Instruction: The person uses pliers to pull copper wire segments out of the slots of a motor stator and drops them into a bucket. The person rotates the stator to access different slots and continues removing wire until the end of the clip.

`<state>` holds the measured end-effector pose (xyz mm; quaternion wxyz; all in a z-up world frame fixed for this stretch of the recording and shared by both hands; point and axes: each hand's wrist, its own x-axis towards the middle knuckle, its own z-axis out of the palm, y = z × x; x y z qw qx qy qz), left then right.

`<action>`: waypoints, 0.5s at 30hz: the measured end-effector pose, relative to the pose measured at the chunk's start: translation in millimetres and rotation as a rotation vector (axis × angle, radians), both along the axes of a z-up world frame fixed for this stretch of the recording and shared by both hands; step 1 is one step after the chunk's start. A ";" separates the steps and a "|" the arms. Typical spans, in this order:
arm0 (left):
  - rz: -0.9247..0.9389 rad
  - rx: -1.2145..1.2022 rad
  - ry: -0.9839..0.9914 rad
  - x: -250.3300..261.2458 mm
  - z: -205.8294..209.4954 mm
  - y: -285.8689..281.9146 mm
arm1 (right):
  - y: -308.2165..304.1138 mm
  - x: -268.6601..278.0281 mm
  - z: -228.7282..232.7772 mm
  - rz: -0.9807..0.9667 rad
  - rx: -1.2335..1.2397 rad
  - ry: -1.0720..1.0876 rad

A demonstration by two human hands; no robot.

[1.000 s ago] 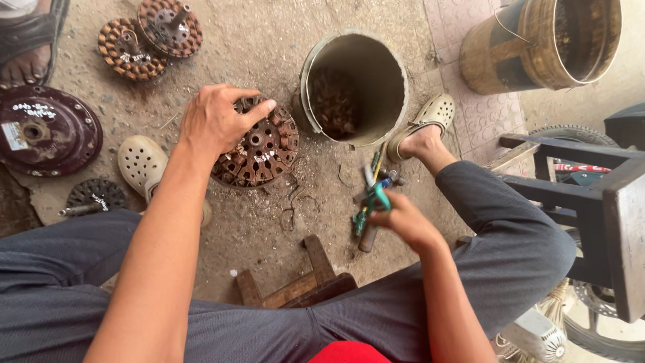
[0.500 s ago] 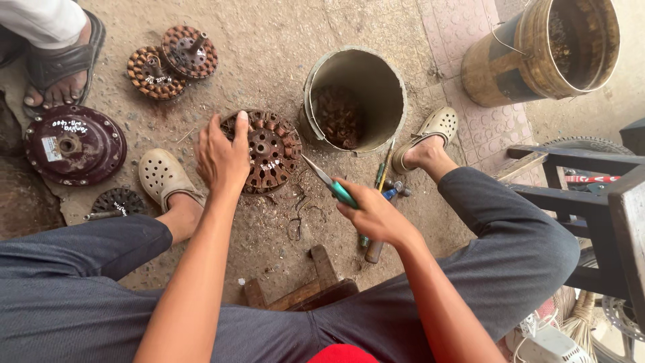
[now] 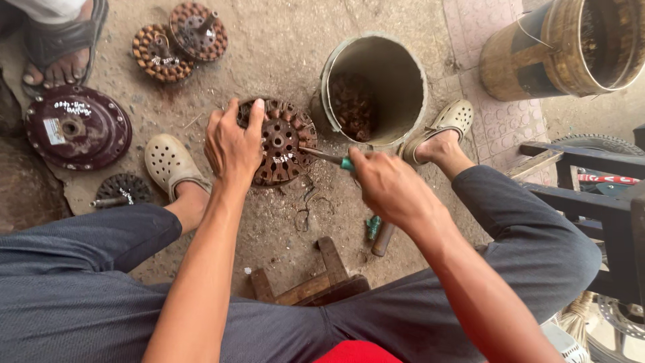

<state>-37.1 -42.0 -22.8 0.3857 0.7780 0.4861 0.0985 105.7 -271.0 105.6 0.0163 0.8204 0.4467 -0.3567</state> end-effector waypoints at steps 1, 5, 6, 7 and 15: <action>-0.019 -0.030 0.017 -0.1 -0.9 4.2 | 5.0 3.3 -5.2 -0.006 0.076 -0.024; -0.172 0.125 -0.066 6.5 2.5 18.8 | 10.3 5.8 -18.6 0.128 0.553 0.154; -0.187 0.140 -0.045 9.9 3.2 24.1 | 10.1 6.8 -20.6 0.103 0.529 0.128; -0.196 0.139 -0.011 7.0 1.7 21.8 | 5.0 2.5 -23.4 0.079 0.491 0.119; -0.215 0.029 0.003 8.0 -9.0 34.8 | 12.3 -0.4 -52.4 -0.244 0.126 0.332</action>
